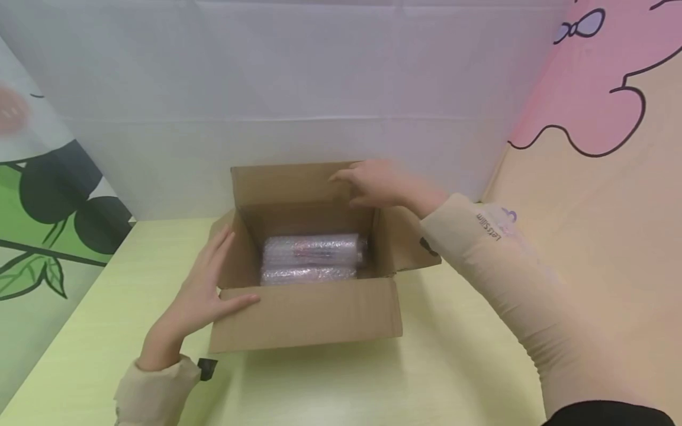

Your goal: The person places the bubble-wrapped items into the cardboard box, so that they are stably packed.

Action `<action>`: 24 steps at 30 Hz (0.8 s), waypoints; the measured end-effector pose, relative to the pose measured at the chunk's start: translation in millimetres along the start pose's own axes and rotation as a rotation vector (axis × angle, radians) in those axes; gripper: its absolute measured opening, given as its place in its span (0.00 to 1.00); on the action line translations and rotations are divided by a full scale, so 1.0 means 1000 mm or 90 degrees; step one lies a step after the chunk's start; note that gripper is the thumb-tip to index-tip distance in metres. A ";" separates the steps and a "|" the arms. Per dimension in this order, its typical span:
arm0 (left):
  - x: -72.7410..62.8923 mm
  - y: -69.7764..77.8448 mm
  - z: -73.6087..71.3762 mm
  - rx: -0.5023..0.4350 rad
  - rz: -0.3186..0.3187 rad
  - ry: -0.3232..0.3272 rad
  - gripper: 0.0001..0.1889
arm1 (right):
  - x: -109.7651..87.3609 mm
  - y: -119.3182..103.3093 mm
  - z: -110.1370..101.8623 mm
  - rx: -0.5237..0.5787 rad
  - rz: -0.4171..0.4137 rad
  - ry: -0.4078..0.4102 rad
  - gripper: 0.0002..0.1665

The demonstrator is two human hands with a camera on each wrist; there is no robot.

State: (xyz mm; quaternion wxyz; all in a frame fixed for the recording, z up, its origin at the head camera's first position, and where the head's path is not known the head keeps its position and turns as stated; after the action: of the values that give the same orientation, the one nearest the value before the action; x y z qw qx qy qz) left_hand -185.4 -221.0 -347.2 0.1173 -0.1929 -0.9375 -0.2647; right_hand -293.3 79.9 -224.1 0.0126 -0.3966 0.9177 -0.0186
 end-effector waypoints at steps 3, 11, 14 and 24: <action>0.001 0.000 0.000 0.000 0.000 -0.002 0.63 | -0.020 0.019 -0.008 0.024 0.035 0.027 0.34; -0.001 0.000 -0.001 -0.007 -0.013 -0.013 0.62 | -0.076 0.065 -0.013 -0.005 0.146 0.053 0.35; -0.003 -0.001 -0.001 -0.013 -0.018 -0.016 0.62 | -0.098 0.081 -0.007 -0.020 0.173 0.066 0.34; -0.003 -0.003 0.001 -0.010 -0.016 -0.010 0.62 | -0.176 0.132 0.039 -0.013 0.307 0.029 0.34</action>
State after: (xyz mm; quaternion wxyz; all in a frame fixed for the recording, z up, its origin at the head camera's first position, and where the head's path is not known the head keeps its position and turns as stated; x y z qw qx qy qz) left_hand -184.4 -223.4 -350.5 0.1052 -0.1840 -0.9386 -0.2723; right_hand -266.9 297.4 -267.5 -0.0082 -0.1656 0.9860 -0.0151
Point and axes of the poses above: each hand's wrist, its own x-axis towards the middle knuckle, its own z-axis out of the palm, y = z × x, the point moved 3 cm from there along x, towards the middle knuckle, and after that the axes turned 1 degree about x, right-handed, at the moved point
